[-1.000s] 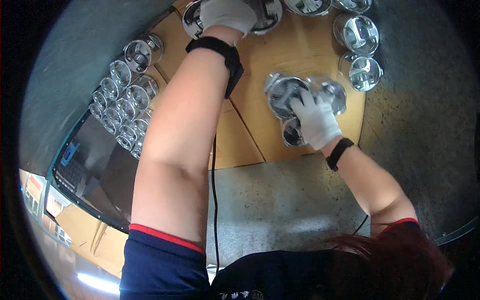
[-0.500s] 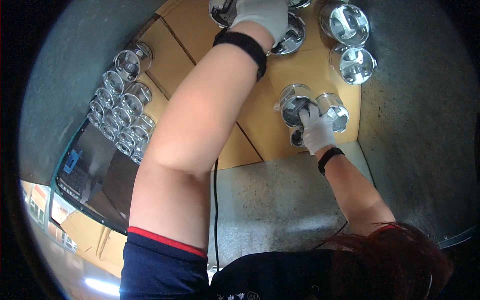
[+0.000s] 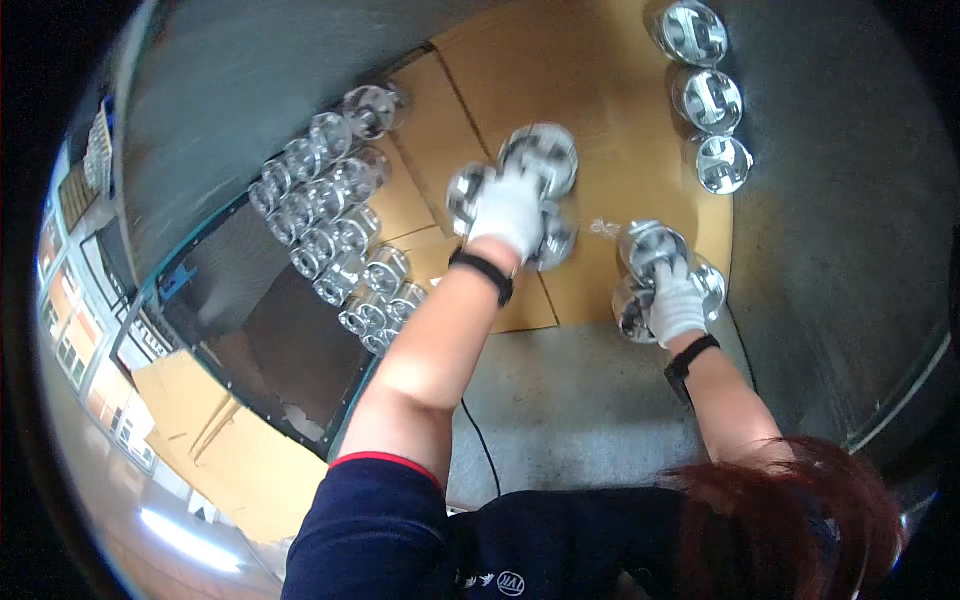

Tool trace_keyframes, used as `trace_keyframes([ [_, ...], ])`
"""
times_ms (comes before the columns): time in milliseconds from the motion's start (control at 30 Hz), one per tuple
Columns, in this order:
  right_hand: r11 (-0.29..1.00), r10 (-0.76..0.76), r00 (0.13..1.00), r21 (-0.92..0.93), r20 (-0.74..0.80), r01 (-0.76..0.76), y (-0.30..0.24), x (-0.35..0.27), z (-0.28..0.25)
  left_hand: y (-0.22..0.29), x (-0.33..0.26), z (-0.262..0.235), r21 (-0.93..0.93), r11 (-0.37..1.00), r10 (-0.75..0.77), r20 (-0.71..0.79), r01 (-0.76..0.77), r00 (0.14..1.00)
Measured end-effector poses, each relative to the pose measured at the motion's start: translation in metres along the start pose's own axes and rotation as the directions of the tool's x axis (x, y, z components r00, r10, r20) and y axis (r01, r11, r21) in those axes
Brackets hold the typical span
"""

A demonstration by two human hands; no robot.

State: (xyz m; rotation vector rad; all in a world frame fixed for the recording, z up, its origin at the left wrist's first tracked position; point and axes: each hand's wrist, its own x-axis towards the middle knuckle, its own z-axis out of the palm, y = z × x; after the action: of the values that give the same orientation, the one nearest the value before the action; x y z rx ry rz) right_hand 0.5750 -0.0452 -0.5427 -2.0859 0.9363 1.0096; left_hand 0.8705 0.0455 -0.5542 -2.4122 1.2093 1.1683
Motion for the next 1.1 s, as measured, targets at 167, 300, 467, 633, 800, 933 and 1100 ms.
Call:
trace_keyframes([
  [167,0.992,0.029,0.994,0.129,-0.106,-0.015,-0.012,-0.094,-0.041,-0.048,-0.191,0.004,-0.149,0.946,-0.263,0.174,0.289,0.949],
  [300,0.982,-0.044,0.947,0.158,-0.318,0.099,-0.015,-0.170,-0.053,-0.068,-0.328,-0.024,-0.177,0.853,-0.432,0.290,0.492,0.854],
  [467,0.941,-0.148,0.778,0.155,-0.610,0.300,-0.029,-0.271,-0.070,-0.073,-0.434,-0.052,-0.166,0.867,-0.470,0.042,0.470,0.882],
  [633,0.910,-0.130,0.691,0.190,-0.711,0.368,-0.035,-0.405,-0.135,-0.067,-0.445,-0.049,-1.000,-0.004,-0.068,-0.020,-0.020,0.998],
  [800,0.927,0.027,0.607,0.247,-0.794,0.281,-0.013,-0.580,-0.160,-0.032,-0.474,-0.067,-0.342,0.938,-0.079,-0.374,-0.058,0.924],
  [933,0.970,0.105,0.585,0.213,-0.805,0.119,0.037,-0.661,-0.165,-0.007,-0.485,-0.076,-0.259,0.955,0.049,-0.335,-0.143,0.941],
  [1100,0.995,0.043,0.601,0.089,-0.798,0.046,0.131,-0.698,-0.150,0.049,-0.522,-0.089,-0.186,0.962,0.133,-0.324,-0.201,0.937],
])
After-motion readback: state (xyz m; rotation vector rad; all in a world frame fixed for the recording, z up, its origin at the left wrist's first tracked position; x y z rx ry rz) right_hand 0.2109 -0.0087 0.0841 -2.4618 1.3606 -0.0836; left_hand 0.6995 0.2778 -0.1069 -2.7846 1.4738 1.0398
